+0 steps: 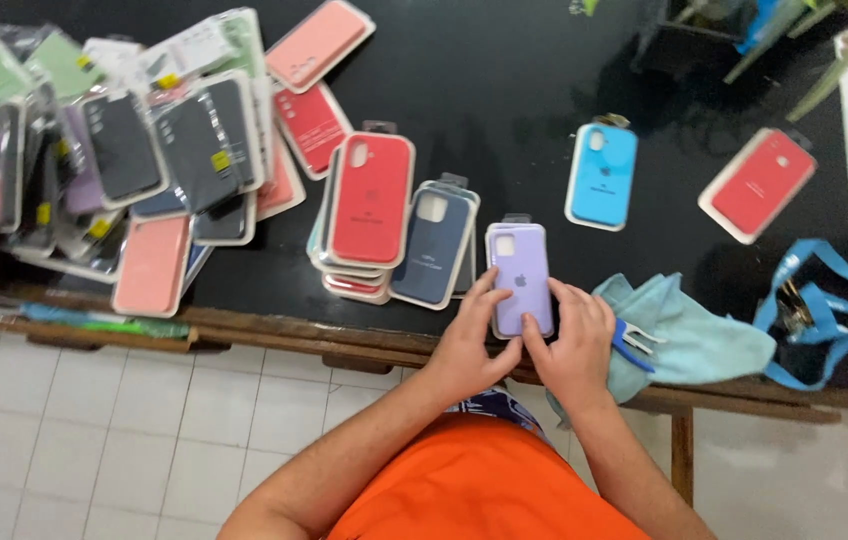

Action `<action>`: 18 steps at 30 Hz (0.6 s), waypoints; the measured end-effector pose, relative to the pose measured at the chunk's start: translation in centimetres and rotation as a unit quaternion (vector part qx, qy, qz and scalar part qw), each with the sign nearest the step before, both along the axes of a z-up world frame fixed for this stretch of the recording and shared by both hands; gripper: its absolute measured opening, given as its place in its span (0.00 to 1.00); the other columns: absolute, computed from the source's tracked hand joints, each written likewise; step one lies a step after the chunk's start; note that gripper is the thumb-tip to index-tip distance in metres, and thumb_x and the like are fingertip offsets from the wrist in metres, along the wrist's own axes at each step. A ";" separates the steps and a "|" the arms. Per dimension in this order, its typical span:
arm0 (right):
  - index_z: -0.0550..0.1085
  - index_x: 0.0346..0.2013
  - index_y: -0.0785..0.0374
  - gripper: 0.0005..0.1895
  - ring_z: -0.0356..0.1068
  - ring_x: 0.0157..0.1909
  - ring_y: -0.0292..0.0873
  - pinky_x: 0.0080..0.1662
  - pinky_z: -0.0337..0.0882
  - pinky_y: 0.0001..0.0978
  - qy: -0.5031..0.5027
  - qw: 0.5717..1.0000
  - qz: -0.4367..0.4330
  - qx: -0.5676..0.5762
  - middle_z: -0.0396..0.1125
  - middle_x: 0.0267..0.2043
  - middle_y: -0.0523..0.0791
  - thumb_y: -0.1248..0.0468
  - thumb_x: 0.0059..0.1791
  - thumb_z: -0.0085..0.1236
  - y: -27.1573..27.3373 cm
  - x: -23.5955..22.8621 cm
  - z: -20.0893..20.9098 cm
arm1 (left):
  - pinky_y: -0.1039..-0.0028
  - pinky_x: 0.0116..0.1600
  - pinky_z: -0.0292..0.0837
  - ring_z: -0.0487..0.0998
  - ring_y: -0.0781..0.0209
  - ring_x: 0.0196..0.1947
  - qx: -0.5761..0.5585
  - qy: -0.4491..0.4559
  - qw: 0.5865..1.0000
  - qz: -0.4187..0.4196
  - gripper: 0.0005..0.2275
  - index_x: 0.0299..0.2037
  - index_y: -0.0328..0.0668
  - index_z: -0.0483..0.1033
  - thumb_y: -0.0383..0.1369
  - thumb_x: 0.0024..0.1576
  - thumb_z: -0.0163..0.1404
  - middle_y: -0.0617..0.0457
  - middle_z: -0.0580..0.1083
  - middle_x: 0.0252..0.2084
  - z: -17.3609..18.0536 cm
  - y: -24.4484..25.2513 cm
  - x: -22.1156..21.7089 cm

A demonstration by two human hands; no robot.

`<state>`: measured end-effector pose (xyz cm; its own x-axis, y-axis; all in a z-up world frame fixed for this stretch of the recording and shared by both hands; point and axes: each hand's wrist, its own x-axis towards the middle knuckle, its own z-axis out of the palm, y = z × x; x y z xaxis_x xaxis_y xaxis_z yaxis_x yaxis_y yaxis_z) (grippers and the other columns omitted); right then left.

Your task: Organizing and hanging various phone cases on a pegboard display in an electronics store.

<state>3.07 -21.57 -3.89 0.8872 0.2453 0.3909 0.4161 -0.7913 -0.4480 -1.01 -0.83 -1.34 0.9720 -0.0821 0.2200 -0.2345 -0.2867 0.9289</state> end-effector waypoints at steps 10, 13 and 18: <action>0.73 0.75 0.66 0.37 0.75 0.66 0.63 0.67 0.67 0.58 0.137 0.985 0.100 -0.035 0.80 0.64 0.54 0.51 0.55 0.66 -1.3 2.6 4.6 | 0.49 0.85 0.59 0.59 0.29 0.87 -0.013 -0.008 0.997 0.077 0.33 0.76 0.34 0.62 0.41 0.62 0.56 0.26 0.52 0.88 0.4 -1.6 -1.3; 0.71 0.79 0.64 0.40 0.72 0.71 0.59 0.69 0.67 0.57 0.216 0.971 0.102 -0.021 0.76 0.69 0.54 0.52 0.54 0.66 -1.2 2.9 5.8 | 0.47 0.84 0.56 0.51 0.31 0.91 -0.037 0.067 0.994 0.083 0.35 0.77 0.36 0.63 0.45 0.60 0.54 0.26 0.51 0.89 1.5 -2.5 -1.8; 0.68 0.81 0.69 0.41 0.67 0.75 0.59 0.71 0.67 0.55 0.247 0.960 0.126 0.023 0.66 0.78 0.59 0.55 0.55 0.64 -2.7 2.2 6.8 | 0.55 0.83 0.61 0.57 0.43 0.90 -0.133 0.087 0.977 0.143 0.29 0.74 0.45 0.69 0.43 0.62 0.54 0.36 0.56 0.89 3.2 -4.9 -3.9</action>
<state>5.24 -24.28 2.94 0.8820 0.4689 -0.0475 0.3192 -0.6684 -0.6718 -4.86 -5.77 1.89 0.9713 0.2362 0.0269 -0.0127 -0.0612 0.9980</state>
